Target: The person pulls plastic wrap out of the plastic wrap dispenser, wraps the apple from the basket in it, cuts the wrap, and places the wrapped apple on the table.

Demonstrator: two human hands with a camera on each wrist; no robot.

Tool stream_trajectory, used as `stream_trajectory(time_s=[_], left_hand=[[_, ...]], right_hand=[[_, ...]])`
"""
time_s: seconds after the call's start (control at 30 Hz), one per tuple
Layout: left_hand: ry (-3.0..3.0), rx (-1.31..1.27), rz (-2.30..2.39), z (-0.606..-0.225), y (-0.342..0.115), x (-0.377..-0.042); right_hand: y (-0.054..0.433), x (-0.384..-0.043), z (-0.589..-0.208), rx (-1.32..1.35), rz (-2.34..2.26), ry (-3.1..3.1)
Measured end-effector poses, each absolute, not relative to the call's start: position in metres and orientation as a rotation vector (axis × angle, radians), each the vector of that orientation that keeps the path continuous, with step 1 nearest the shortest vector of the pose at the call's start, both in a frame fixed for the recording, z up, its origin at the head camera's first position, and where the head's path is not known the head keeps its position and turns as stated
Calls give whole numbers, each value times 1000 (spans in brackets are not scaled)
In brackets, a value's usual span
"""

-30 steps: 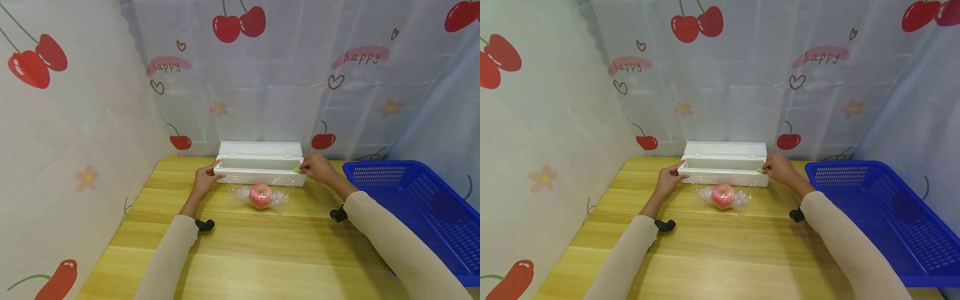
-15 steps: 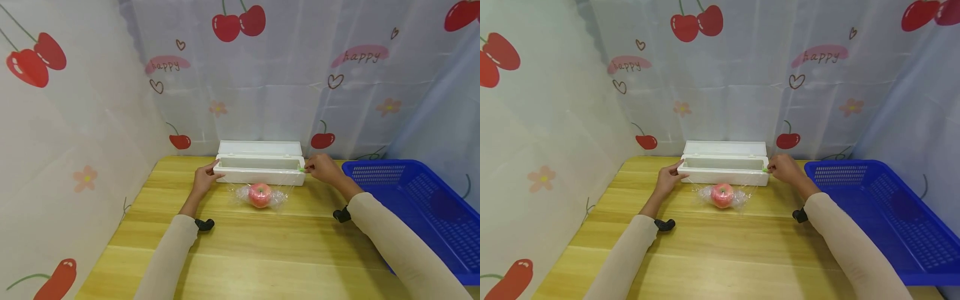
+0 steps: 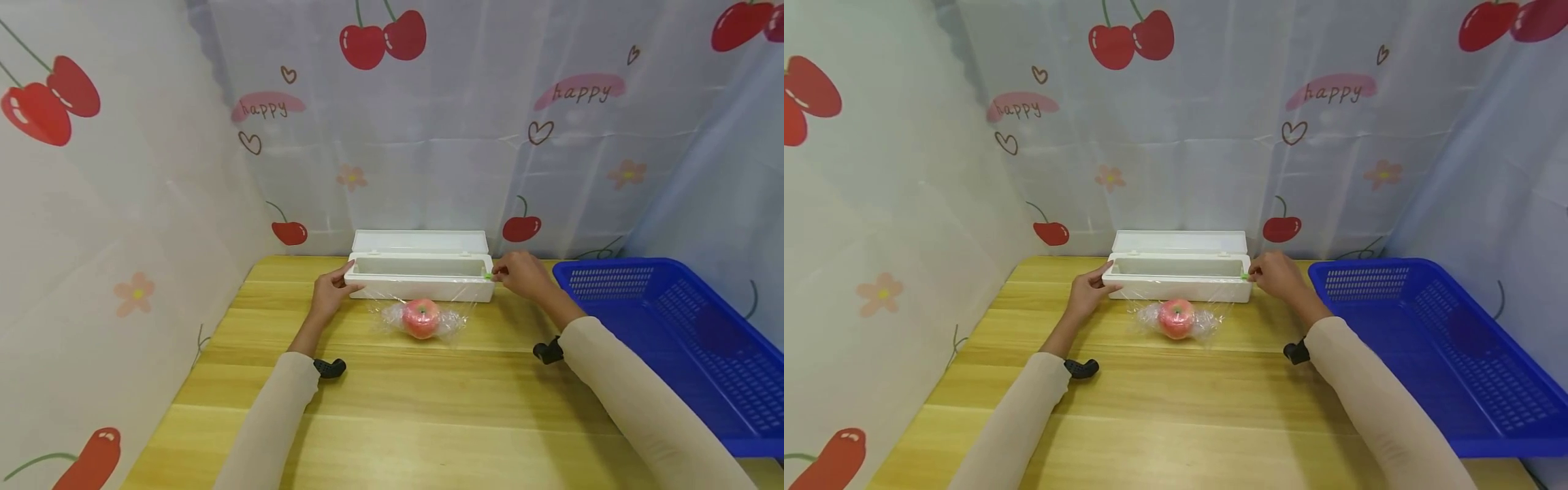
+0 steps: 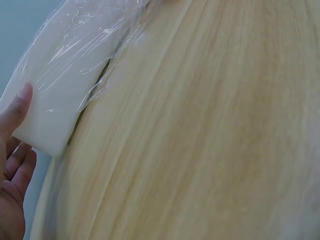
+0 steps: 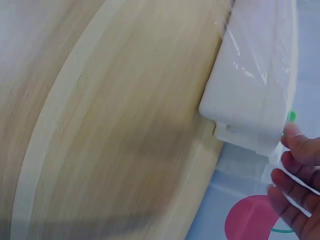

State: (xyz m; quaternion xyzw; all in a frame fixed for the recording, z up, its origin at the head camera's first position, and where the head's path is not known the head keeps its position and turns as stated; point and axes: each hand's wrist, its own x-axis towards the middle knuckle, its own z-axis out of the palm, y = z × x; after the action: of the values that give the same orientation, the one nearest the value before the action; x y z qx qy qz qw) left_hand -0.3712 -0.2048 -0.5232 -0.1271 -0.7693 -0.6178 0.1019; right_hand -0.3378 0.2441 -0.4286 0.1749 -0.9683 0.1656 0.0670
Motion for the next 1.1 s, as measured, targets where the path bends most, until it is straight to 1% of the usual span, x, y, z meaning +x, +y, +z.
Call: stream_trajectory(time_s=[0.33, 0.5, 0.7, 0.83, 1.1], left_hand=[[-2362, -380, -1737, -518, -205, -365], [-2383, -385, -1690, -522, -205, -365], [-2374, -422, -1697, -529, -203, -358], [-2381, -415, -1706, -523, -200, -352], [-2373, -388, -1691, -523, -199, -355]], right_hand=[[239, -329, -434, 358, 661, -2891], [235, -321, -441, 218, 844, -2790], [231, -304, -461, -40, 1054, -2674], [223, -296, -469, -145, 1154, -2688], [204, -296, -471, -327, 1253, -2709]])
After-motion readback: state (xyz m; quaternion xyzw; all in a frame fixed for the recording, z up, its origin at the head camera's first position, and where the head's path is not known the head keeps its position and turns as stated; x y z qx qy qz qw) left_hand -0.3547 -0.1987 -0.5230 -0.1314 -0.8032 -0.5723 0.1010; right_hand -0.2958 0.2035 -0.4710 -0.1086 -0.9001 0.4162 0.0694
